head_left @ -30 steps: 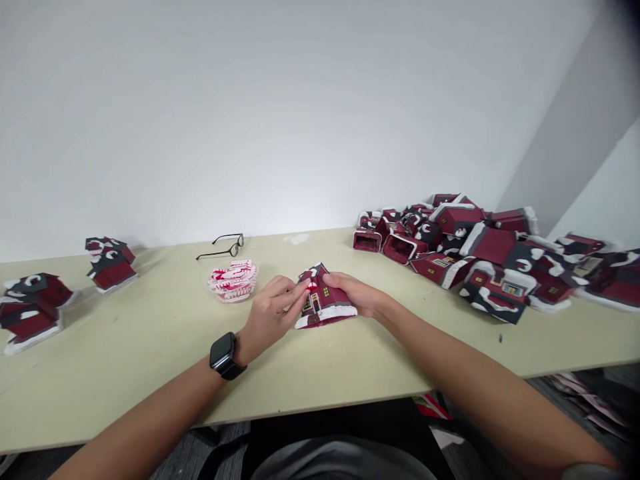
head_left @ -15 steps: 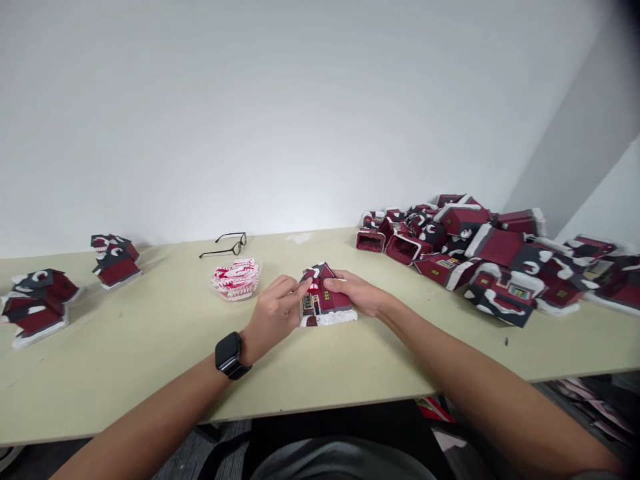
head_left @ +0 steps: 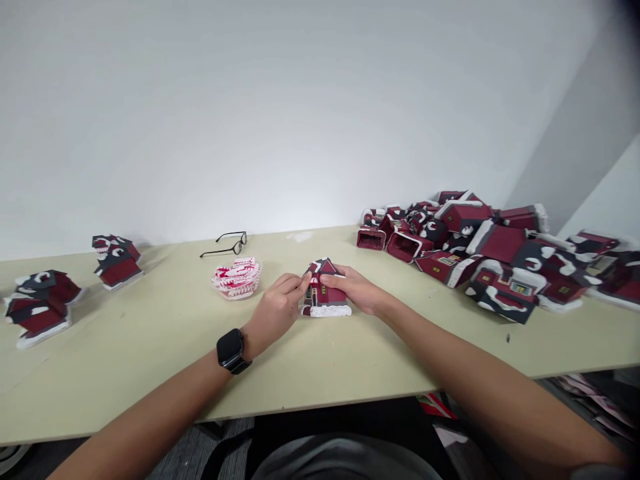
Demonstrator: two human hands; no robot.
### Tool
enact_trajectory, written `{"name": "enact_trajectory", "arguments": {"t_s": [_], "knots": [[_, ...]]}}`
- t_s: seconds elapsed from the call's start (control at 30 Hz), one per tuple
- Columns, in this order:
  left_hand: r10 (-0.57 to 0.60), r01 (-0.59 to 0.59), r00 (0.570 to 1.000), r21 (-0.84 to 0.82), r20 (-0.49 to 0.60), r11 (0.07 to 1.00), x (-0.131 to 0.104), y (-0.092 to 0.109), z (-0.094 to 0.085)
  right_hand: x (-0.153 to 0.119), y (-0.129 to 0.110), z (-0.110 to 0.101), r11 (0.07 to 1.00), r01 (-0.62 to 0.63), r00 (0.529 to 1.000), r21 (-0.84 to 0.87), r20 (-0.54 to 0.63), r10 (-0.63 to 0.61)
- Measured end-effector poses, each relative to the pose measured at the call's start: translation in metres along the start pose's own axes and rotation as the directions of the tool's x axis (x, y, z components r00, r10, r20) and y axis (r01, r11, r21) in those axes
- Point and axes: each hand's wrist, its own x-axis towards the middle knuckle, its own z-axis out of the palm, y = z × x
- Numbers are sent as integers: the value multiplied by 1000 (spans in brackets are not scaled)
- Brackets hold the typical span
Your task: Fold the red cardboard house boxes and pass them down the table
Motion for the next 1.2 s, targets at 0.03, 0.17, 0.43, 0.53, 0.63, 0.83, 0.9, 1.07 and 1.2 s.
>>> {"name": "enact_trajectory", "arguments": {"t_s": [0.03,0.17,0.43,0.53,0.63,0.83,0.9,1.07,1.2], "knots": [[-9,9,1000,-24,6,1000,0,0,0,0,0,0,1000,2,1000,-9,-3,-2],[-112,116,993,-137,36,984,1,1,0,-1,-2,3,998,8,1000,-58,-26,-10],[-540,554,798,30,265,832,30,18,-32,-1,-7,19,934,88,988,-346,-86,-125],[-536,576,766,-8,355,818,31,29,-43,-2,-5,18,919,110,980,-379,-113,-164],[-484,547,779,-55,399,835,22,41,-45,0,3,17,909,132,979,-395,-91,-182],[-489,525,803,-16,341,851,4,55,-37,0,20,29,849,246,967,-467,58,-248],[-496,519,809,15,315,855,-1,55,-37,-3,18,33,858,265,964,-440,155,-218],[-523,517,816,94,245,851,-21,58,-51,-12,-2,32,887,211,957,-411,273,-100],[-621,605,763,142,180,784,-53,55,-79,-13,-13,28,882,185,974,-434,197,-108]]}}
